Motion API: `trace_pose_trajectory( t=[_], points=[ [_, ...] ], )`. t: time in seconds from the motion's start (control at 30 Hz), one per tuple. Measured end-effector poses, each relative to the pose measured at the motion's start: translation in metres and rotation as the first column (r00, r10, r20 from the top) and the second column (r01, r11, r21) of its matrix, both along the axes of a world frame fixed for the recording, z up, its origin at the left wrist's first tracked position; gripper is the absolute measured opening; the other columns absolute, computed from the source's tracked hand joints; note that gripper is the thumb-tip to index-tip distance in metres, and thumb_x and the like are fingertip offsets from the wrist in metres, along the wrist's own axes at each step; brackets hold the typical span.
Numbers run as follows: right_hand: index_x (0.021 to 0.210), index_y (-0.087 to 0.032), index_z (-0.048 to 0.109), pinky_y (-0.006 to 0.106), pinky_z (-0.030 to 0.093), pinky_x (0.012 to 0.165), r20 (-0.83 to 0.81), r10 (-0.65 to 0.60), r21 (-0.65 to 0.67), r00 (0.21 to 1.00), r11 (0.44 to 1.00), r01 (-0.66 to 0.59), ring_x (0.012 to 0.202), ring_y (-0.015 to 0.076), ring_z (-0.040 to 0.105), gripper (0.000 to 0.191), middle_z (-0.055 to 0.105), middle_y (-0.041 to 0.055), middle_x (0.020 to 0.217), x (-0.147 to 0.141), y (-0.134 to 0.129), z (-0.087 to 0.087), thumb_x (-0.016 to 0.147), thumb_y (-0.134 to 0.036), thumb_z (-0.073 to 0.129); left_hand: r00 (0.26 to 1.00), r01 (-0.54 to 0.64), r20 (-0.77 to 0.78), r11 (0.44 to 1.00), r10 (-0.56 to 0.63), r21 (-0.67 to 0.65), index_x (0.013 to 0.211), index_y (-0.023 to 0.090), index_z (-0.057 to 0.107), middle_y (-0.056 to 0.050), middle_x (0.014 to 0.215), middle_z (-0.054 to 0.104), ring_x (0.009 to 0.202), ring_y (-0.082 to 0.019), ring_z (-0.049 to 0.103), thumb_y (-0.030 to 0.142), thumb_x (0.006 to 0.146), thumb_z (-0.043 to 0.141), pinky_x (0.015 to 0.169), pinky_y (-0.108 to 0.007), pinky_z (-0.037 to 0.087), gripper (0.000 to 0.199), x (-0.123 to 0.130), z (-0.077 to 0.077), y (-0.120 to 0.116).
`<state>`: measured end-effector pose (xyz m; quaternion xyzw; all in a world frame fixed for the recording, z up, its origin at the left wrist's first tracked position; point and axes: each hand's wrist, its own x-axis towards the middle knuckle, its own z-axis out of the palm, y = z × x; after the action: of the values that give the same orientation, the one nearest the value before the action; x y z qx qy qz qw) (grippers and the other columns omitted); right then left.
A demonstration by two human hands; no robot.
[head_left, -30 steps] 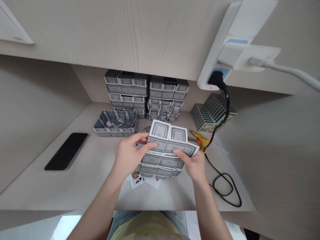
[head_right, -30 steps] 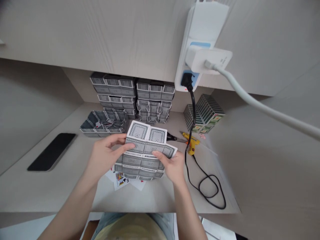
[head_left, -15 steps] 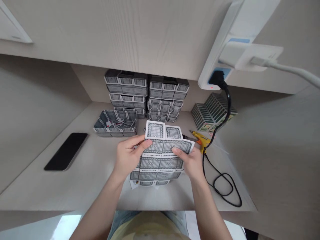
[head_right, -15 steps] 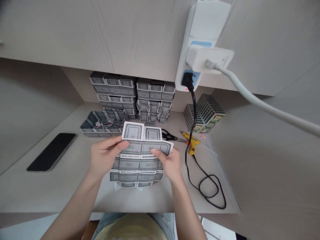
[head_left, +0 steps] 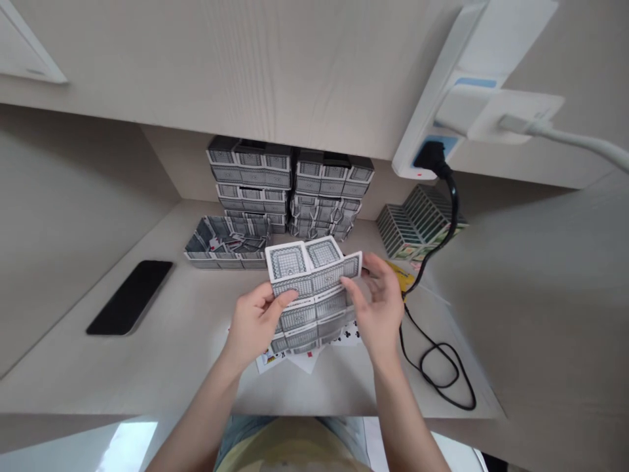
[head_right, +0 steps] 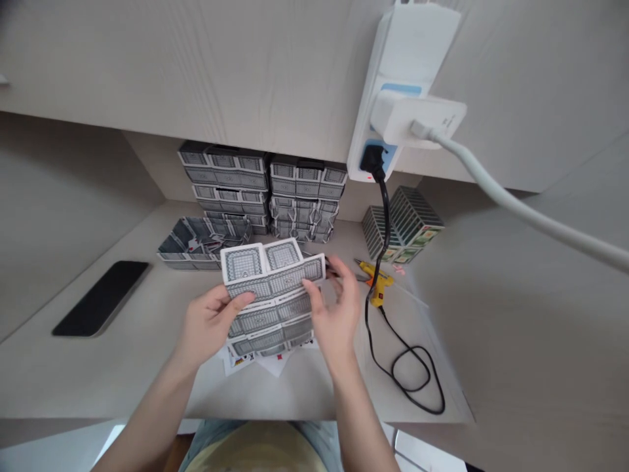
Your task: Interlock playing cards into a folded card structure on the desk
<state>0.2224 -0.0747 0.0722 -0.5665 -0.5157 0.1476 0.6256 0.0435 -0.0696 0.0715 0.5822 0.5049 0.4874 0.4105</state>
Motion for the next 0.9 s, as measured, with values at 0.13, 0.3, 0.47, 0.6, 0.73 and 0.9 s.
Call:
trace_pose_trajectory(
  t=[0.13, 0.3, 0.47, 0.6, 0.73, 0.9],
  points=[
    [0.126, -0.022, 0.045, 0.045, 0.038, 0.098, 0.295, -0.090, 0.057, 0.951, 0.995, 0.076, 0.119, 0.0244, 0.045, 0.045, 0.049, 0.0086, 0.129, -0.015, -0.012, 0.002, 0.082, -0.027, 0.051, 0.995, -0.078, -0.054, 0.995, 0.081, 0.058, 0.074, 0.014, 0.063, 0.000, 0.062, 0.064, 0.055, -0.011, 0.054, 0.030, 0.074, 0.057, 0.049, -0.019, 0.043, 0.017, 0.004, 0.004, -0.005],
    [0.130, -0.022, 0.041, 0.042, 0.042, 0.095, 0.225, 0.126, -0.128, 0.966, 0.987, -0.099, 0.119, 0.0243, 0.045, 0.046, 0.050, 0.0072, 0.128, -0.019, -0.015, -0.004, 0.085, -0.030, 0.046, 0.989, -0.052, -0.134, 0.996, 0.062, 0.073, 0.062, 0.013, 0.060, 0.002, 0.051, 0.055, 0.047, -0.009, 0.046, 0.032, 0.074, 0.057, 0.043, -0.018, 0.037, 0.023, 0.006, 0.001, -0.008],
    [0.124, -0.022, 0.047, 0.042, 0.041, 0.096, -0.038, 0.207, -0.125, 0.978, 0.970, -0.210, 0.111, 0.0224, 0.053, 0.046, 0.059, 0.0069, 0.118, -0.012, -0.006, -0.004, 0.080, -0.032, 0.055, 0.979, -0.057, -0.185, 0.991, 0.079, 0.120, 0.064, 0.013, 0.061, 0.001, 0.053, 0.057, 0.049, -0.009, 0.047, 0.031, 0.075, 0.056, 0.046, -0.018, 0.038, 0.022, 0.001, -0.003, -0.006],
    [0.123, -0.022, 0.049, 0.044, 0.037, 0.100, -0.084, 0.190, -0.094, 0.978, 0.976, -0.198, 0.117, 0.0234, 0.048, 0.051, 0.052, 0.0067, 0.126, -0.009, 0.000, -0.005, 0.075, -0.035, 0.060, 0.984, -0.007, -0.177, 0.987, 0.036, 0.161, 0.070, 0.013, 0.064, 0.000, 0.060, 0.062, 0.052, -0.010, 0.051, 0.031, 0.075, 0.056, 0.049, -0.019, 0.040, 0.020, -0.002, -0.003, -0.004],
    [0.128, -0.023, 0.043, 0.044, 0.035, 0.101, -0.078, 0.220, -0.070, 0.972, 0.972, -0.225, 0.120, 0.0235, 0.044, 0.055, 0.046, 0.0064, 0.131, -0.008, 0.001, -0.007, 0.077, -0.036, 0.058, 0.976, 0.044, -0.216, 0.979, 0.000, 0.201, 0.069, 0.013, 0.066, -0.001, 0.058, 0.063, 0.051, -0.011, 0.052, 0.030, 0.075, 0.058, 0.048, -0.019, 0.041, 0.020, -0.003, -0.001, -0.003],
    [0.127, -0.024, 0.044, 0.044, 0.034, 0.100, 0.003, 0.250, -0.142, 0.968, 0.959, -0.247, 0.121, 0.0243, 0.043, 0.050, 0.049, 0.0051, 0.129, -0.007, -0.006, -0.003, 0.079, -0.036, 0.054, 0.978, 0.027, -0.208, 0.974, 0.021, 0.225, 0.072, 0.013, 0.066, -0.001, 0.060, 0.065, 0.052, -0.011, 0.054, 0.029, 0.075, 0.058, 0.048, -0.019, 0.042, 0.018, -0.002, -0.002, -0.004]
  ],
)
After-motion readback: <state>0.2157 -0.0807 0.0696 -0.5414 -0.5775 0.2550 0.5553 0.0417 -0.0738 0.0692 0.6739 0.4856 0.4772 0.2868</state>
